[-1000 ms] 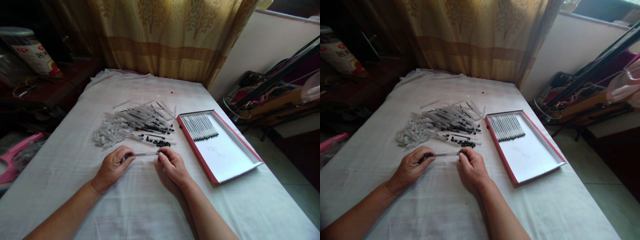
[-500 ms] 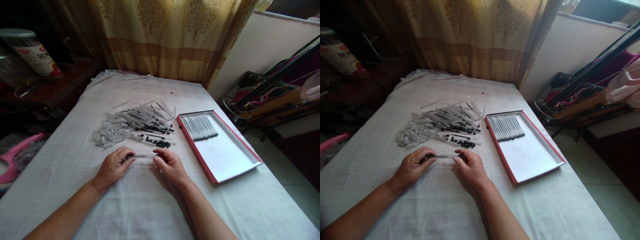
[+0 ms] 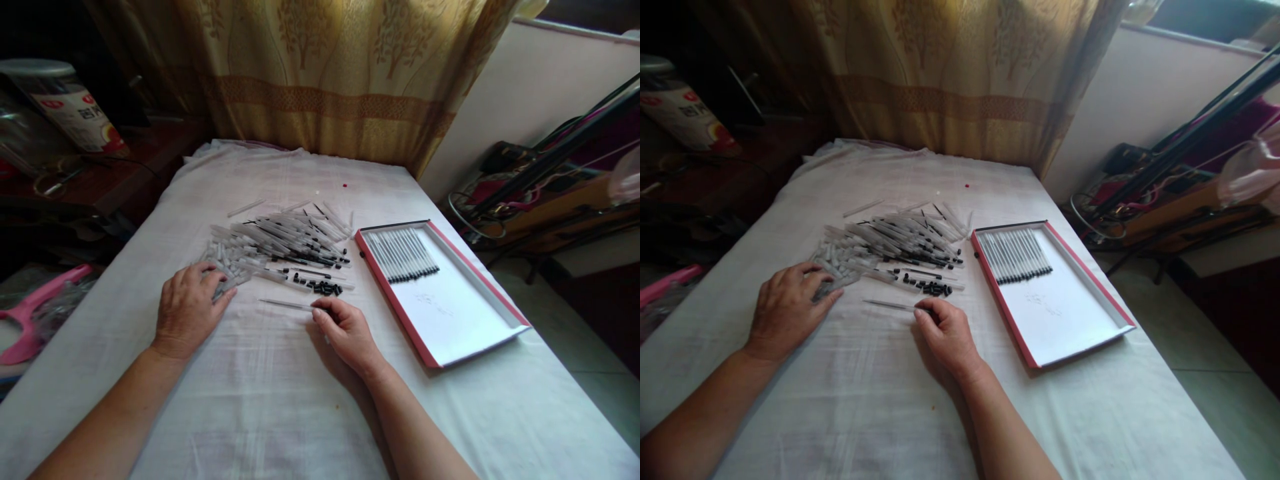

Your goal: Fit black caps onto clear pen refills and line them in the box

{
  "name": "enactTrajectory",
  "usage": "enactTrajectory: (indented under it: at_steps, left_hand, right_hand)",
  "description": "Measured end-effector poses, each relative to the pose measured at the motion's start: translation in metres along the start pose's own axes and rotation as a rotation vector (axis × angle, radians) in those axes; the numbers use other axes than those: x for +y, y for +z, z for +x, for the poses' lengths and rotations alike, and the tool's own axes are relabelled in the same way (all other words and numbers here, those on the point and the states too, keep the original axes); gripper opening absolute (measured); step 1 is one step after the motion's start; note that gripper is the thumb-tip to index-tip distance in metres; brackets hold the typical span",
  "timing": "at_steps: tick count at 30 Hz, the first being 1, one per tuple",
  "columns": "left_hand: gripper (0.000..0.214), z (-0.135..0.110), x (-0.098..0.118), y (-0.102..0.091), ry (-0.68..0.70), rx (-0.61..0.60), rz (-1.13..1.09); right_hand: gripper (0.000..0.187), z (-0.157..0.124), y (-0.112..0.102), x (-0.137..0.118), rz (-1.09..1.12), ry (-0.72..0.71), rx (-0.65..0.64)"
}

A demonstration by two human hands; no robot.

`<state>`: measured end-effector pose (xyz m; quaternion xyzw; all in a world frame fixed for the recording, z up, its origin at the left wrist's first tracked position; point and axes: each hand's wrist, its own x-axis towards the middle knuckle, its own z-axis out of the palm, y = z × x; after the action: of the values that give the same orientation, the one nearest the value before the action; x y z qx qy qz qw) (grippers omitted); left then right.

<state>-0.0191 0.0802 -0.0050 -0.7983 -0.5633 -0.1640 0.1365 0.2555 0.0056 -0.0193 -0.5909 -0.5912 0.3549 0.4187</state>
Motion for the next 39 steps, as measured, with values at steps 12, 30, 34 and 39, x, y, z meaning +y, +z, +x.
enactTrajectory:
  at_steps: [12,30,34,39]
  left_hand:
    - [0.016,-0.001,0.003,0.001,0.059,0.017,-0.044]
    - [0.025,-0.018,0.049,-0.005,-0.194,-0.249,-1.004]
    - [0.024,-0.017,0.048,-0.007,-0.170,-0.229,-0.959]
    - [0.025,-0.017,0.051,-0.008,-0.131,-0.233,-0.944]
  right_hand:
    - [0.022,0.001,0.000,0.000,0.073,0.037,0.020]
    - [0.020,0.001,-0.012,-0.015,0.291,0.111,0.170]
    - [0.019,0.002,-0.014,-0.014,0.223,0.094,0.144]
    - [0.020,0.001,-0.017,-0.009,0.091,0.019,-0.074]
